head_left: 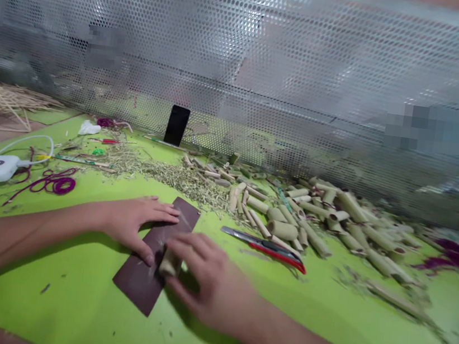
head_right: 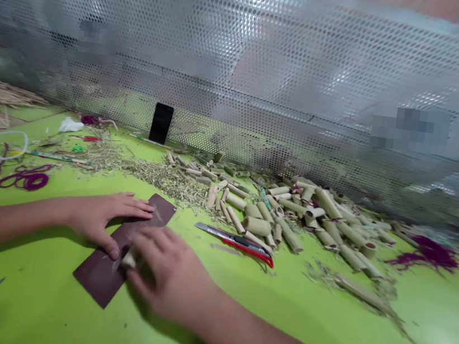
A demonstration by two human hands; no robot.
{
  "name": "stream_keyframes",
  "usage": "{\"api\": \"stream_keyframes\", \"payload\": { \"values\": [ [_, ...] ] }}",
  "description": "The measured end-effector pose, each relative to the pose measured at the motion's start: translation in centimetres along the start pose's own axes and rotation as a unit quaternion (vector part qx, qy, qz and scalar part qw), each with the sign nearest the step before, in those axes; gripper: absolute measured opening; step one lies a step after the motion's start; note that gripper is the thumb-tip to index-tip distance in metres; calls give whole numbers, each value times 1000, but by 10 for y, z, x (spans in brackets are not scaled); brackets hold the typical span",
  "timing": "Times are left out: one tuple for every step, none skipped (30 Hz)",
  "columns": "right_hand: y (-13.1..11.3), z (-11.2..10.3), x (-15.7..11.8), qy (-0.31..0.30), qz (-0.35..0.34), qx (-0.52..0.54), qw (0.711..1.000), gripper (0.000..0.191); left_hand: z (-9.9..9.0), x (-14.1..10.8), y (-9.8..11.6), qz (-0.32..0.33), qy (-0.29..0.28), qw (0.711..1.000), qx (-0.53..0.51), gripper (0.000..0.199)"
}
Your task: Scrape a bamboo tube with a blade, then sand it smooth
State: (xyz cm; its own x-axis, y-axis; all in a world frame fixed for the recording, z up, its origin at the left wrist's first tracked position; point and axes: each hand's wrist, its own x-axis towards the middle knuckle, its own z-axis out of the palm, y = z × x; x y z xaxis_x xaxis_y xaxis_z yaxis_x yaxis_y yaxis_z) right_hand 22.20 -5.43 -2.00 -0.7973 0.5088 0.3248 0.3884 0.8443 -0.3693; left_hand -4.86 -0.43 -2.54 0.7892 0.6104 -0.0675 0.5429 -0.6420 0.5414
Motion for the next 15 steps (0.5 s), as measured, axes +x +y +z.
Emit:
{"api": "stream_keyframes", "payload": {
  "values": [
    [-2,1,-1,-7,-46,18,999,39,0,0,-1,6,2,1000,-1,102],
    [-2,2,-2,-15,-84,33,996,40,1,0,-1,10,5,1000,-1,101],
    [-1,2,-1,-15,-97,42,994,37,1,0,-2,11,8,1000,-2,101],
    [1,1,-1,-13,-86,42,995,33,1,0,-2,11,10,1000,-1,102],
    [3,0,0,-4,-55,31,998,28,1,0,-3,9,11,1000,1,102],
    [6,-2,1,6,-22,13,1000,24,1,0,-3,7,11,1000,4,103],
    [8,-3,1,16,3,-5,1000,23,1,0,-3,5,10,1000,6,103],
    [8,-4,1,16,4,-14,1000,26,1,1,-2,3,8,1000,6,104],
    [8,-4,1,5,-23,-8,1000,28,1,1,-2,3,7,1000,5,104],
    [8,-3,1,-8,-62,4,998,32,1,1,-1,3,6,1000,2,104],
    [7,-3,0,-24,-104,16,994,36,0,1,-1,3,5,1000,-2,104],
    [7,-2,0,-36,-137,26,990,38,0,0,0,3,5,1000,-5,103],
    [7,-1,1,-40,-146,31,988,39,0,0,1,3,6,1000,-7,103],
    [7,-1,1,-36,-130,30,990,38,-1,0,2,1,6,1000,-8,103],
    [7,-2,2,-25,-92,24,995,35,-1,0,2,-1,6,1000,-7,104]
  ]
}}
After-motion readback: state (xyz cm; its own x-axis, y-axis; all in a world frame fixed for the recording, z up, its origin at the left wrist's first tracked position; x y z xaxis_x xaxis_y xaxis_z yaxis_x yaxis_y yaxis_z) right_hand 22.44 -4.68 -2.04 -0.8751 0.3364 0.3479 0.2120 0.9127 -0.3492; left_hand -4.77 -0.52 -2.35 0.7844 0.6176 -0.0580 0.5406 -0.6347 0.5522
